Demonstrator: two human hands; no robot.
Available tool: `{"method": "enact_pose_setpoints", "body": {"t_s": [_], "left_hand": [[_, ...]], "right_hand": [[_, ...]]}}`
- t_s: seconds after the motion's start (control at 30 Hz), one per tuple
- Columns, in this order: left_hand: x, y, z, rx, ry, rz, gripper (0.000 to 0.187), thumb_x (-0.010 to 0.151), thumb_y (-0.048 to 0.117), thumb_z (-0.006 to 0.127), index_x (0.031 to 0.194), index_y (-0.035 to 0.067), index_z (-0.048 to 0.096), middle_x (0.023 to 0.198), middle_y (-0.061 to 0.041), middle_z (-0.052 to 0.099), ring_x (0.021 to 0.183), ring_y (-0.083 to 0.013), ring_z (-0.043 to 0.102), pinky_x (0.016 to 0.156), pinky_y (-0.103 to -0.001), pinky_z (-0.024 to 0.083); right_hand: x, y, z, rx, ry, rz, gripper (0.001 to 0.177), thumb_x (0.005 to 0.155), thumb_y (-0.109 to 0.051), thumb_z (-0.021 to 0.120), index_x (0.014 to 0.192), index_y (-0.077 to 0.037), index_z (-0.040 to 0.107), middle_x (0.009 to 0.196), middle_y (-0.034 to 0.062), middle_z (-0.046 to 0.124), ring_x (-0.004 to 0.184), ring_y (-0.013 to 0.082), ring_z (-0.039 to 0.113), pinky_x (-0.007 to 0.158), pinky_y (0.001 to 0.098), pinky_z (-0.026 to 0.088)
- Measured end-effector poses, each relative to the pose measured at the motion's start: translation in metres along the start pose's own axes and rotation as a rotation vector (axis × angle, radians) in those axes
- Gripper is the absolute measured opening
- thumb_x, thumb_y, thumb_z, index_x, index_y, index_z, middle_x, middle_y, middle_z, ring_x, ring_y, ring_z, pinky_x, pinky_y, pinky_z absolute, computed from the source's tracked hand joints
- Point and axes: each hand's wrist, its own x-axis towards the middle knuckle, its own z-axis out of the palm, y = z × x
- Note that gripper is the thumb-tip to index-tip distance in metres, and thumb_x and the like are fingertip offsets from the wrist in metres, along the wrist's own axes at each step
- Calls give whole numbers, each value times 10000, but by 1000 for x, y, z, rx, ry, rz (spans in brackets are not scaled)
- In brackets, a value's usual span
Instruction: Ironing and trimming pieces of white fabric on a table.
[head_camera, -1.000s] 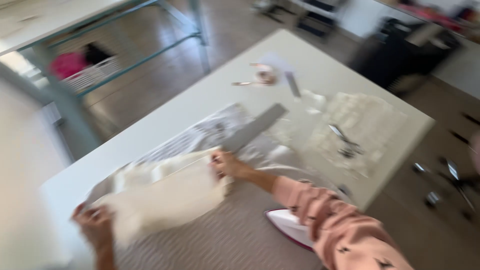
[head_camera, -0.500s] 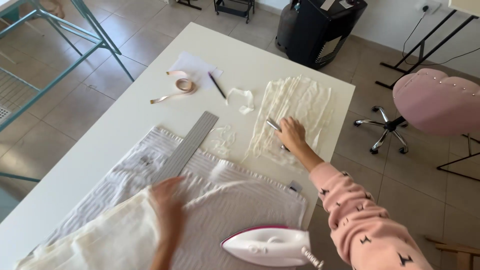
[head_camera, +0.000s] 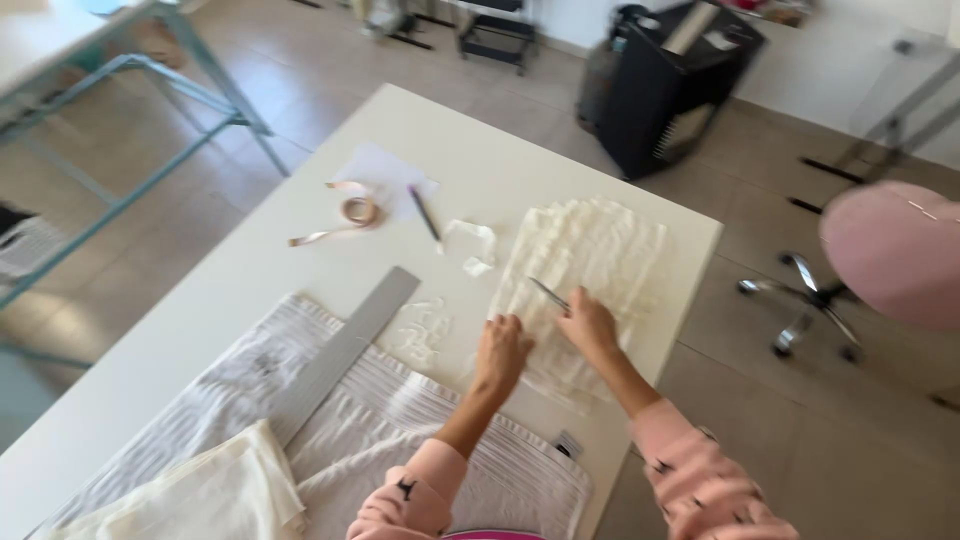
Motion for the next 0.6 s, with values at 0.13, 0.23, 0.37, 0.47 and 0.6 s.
{"method": "enact_pose_setpoints", "body": {"t_s": [0.13,0.23,0.37,0.47,0.6], "left_hand": [[3,10,4,197,-13,-59,377,794,245,835,1036,9,669,1007,-196,656,957,-410,677,777,-492,599],[14,-8,38,303,-48,-114,331,799,314,821,987,82,678,962,-119,684,936,-335,695,739,-450,595],[8,23,10,282,8,88,120,857,221,749,888,115,702,899,-70,680,900,-292,675,737,-413,567],[11,36,0,404,95,246,78,841,202,737,837,135,696,818,-58,678,828,-292,656,695,-411,539],[21,46,3,559,241,389,133,755,155,764,878,149,715,865,-63,687,881,-283,624,725,-412,529]], "right_hand": [[-28,-7,-44,273,45,-36,219,872,-242,648,1023,-84,653,865,207,728,909,453,720,764,558,578],[-41,-13,-70,427,48,-111,191,913,-257,681,1005,-90,694,821,176,736,833,404,726,738,497,572],[-52,-26,-113,524,5,-118,187,988,-317,623,948,-179,743,696,114,714,554,238,672,635,370,574],[-50,-27,-127,633,21,-154,203,1017,-215,573,1065,-190,769,670,131,639,487,225,648,586,359,563],[-58,-36,-157,552,39,-341,328,979,-95,571,1183,-271,758,1118,76,750,914,330,738,827,418,579]]}}
